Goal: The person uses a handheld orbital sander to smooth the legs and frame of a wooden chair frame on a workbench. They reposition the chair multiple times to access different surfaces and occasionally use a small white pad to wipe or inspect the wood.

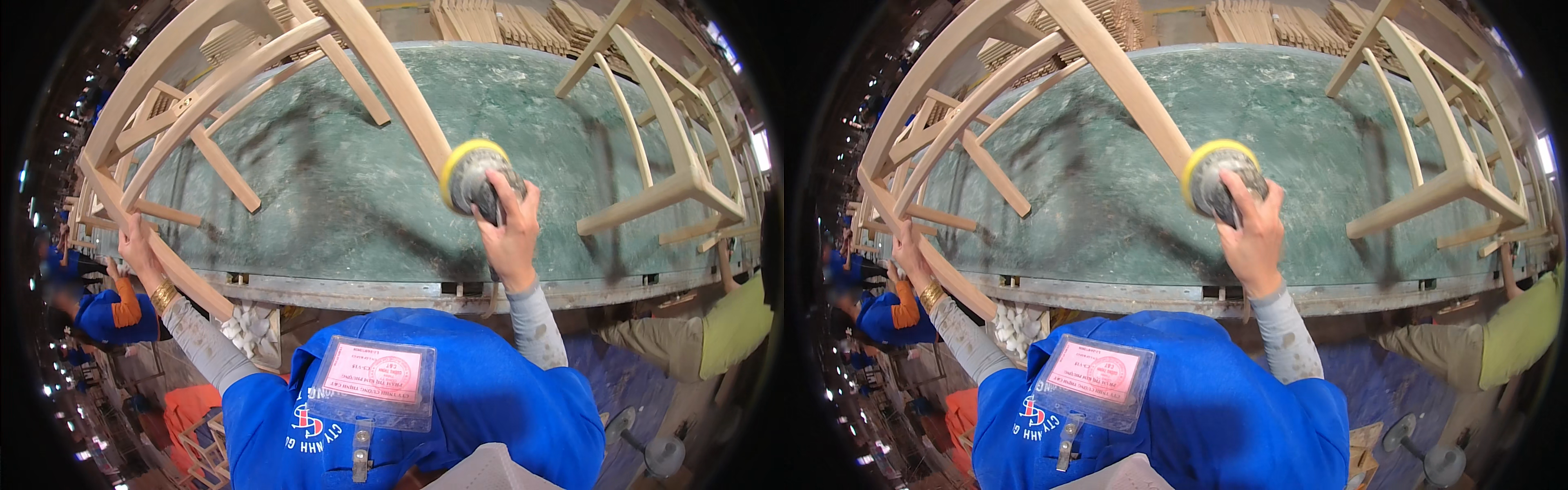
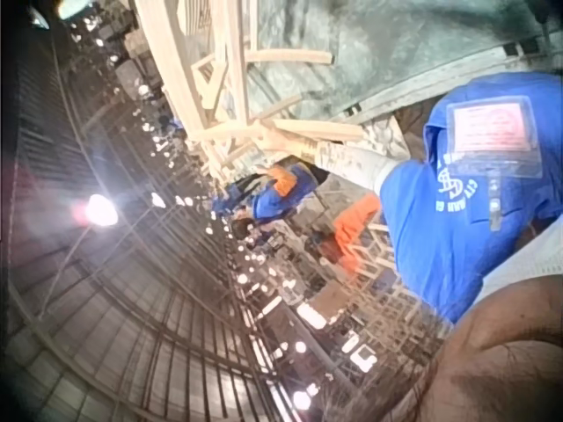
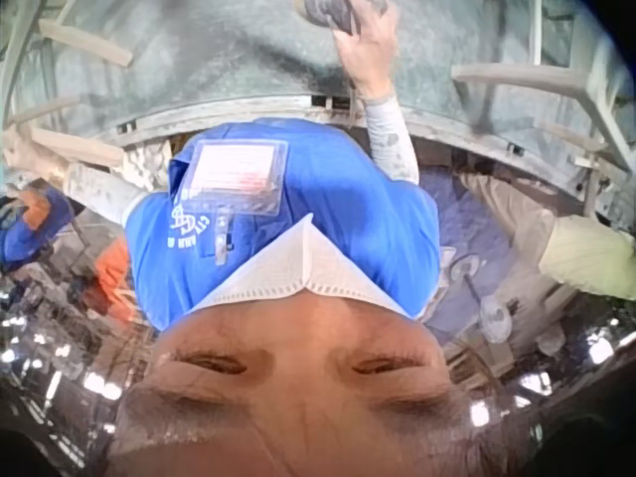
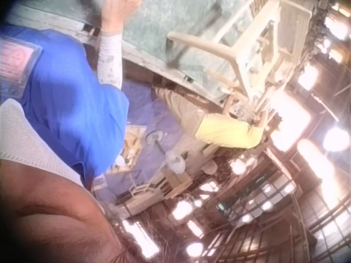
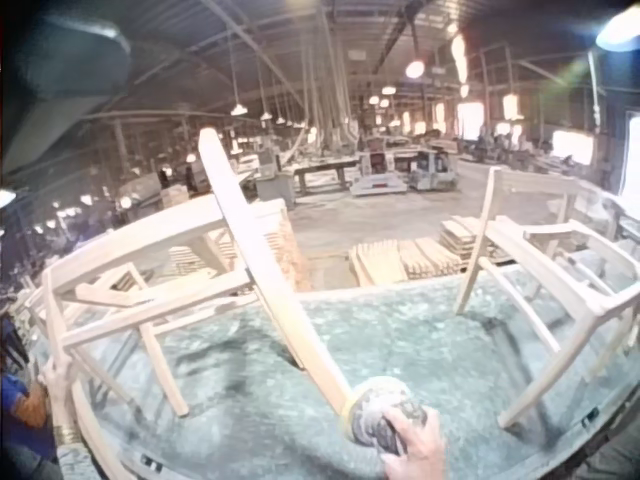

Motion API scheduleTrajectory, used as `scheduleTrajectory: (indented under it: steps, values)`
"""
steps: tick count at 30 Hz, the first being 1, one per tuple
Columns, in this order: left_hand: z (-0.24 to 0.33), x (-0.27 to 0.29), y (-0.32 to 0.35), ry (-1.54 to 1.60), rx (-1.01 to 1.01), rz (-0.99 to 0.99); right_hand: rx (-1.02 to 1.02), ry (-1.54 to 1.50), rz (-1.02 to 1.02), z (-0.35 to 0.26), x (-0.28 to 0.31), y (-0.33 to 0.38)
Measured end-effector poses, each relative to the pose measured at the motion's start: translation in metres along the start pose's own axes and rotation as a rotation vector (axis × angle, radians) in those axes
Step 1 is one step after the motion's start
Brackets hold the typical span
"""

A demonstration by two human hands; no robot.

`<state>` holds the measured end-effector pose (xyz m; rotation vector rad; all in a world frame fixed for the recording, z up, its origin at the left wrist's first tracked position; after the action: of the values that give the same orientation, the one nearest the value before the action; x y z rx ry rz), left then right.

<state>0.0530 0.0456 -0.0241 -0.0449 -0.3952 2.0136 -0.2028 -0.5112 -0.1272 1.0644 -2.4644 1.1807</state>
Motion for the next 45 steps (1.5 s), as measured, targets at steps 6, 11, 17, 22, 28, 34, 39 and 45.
scheduleTrajectory:
  steps: [6, 11, 17, 22, 28, 34, 39, 45]
  values:
    - [0.003, -0.005, 0.001, -0.004, -0.013, -0.014, -0.034, 0.029, 0.057, 0.021, 0.002, -0.01]
    - [-0.002, -0.001, -0.003, -0.045, 0.028, -0.008, -0.194, 0.021, 0.044, 0.046, 0.021, 0.012]
    - [0.003, -0.012, -0.003, -0.057, -0.018, 0.007, 0.022, -0.014, 0.131, 0.008, -0.004, -0.011]
    - [0.004, -0.005, -0.004, -0.012, 0.001, -0.011, 0.144, -0.024, 0.074, -0.017, -0.018, -0.039]
    - [0.007, -0.013, -0.005, -0.018, 0.022, -0.019, 0.239, 0.114, 0.17, -0.012, -0.007, -0.075]
    - [0.002, -0.007, -0.014, 0.027, 0.046, -0.034, 0.334, 0.043, 0.072, -0.021, -0.016, -0.062]
    - [0.003, -0.011, -0.016, 0.0, 0.036, -0.035, 0.343, 0.097, 0.158, -0.023, -0.013, -0.078]
    - [0.003, -0.013, -0.014, 0.003, 0.03, -0.021, 0.241, 0.091, 0.312, 0.005, 0.013, -0.066]
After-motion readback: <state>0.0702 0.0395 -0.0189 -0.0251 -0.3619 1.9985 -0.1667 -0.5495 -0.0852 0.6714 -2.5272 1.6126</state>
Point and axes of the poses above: each hand's wrist, its own y-axis away from the middle knuckle, its own x-axis out of the back of the hand, z = x × y, the point moved 5 cm from there along -y, towards the middle knuckle, and after that the axes turned 8 degrees about x, right-handed, at the moved point
